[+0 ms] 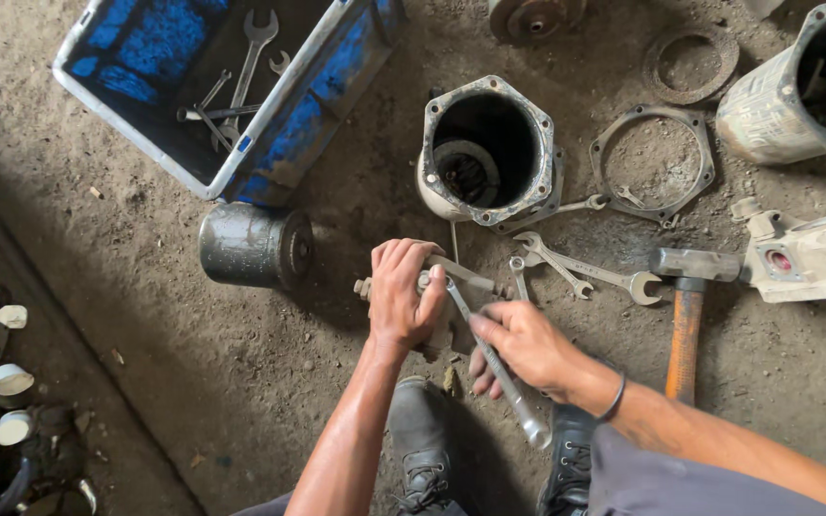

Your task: The person unscrews bolts and nuts from a mechanical housing using a wrench and then removes internal components by hand.

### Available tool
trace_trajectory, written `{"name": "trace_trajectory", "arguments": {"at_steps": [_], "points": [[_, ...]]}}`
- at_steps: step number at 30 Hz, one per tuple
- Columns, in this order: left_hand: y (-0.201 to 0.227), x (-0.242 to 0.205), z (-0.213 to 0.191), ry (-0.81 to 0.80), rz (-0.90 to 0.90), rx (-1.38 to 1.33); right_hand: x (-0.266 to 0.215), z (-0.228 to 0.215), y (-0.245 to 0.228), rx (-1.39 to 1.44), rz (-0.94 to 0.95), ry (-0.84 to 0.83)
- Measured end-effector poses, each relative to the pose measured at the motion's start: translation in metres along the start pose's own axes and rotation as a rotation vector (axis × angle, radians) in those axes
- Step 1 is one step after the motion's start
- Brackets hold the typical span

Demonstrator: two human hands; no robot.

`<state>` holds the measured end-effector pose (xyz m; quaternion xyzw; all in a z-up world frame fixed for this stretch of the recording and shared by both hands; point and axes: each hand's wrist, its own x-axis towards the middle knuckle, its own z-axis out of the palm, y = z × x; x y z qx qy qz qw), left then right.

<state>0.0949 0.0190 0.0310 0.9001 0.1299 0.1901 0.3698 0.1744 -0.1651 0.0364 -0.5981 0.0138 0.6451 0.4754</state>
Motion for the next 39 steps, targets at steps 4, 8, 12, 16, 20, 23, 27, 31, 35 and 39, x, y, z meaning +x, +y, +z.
{"name": "trace_trajectory", "arguments": {"at_steps": [4,8,12,16,20,23,27,31,35,39], "points": [[0.005,-0.003,0.005,0.016,-0.002,0.025,-0.002,0.012,0.001,0.094,0.056,-0.004],[0.008,-0.006,0.006,0.002,0.014,0.026,-0.012,0.014,-0.011,0.132,0.094,-0.036],[0.005,-0.008,0.001,-0.004,0.067,-0.004,-0.012,-0.014,-0.038,-0.747,-0.15,0.126],[0.005,-0.007,0.002,-0.015,0.069,-0.001,-0.002,-0.052,-0.047,-1.227,-0.902,0.298],[0.003,-0.011,-0.002,0.016,0.04,-0.007,0.003,-0.043,-0.017,-0.743,-0.566,0.279],[0.002,-0.009,-0.002,0.03,0.003,-0.005,0.003,-0.031,0.002,-0.555,-0.361,0.225],[0.004,-0.005,0.001,0.016,0.008,0.005,0.001,-0.011,0.012,0.004,0.006,0.049],[0.008,-0.006,0.004,0.028,-0.003,0.012,-0.005,0.004,0.005,0.176,0.123,-0.1],[0.003,-0.007,-0.001,0.015,0.018,-0.002,-0.001,-0.018,-0.025,-0.543,-0.163,0.162],[0.003,-0.008,0.001,-0.006,0.03,-0.001,0.008,-0.055,-0.043,-1.179,-0.777,0.373]]}}
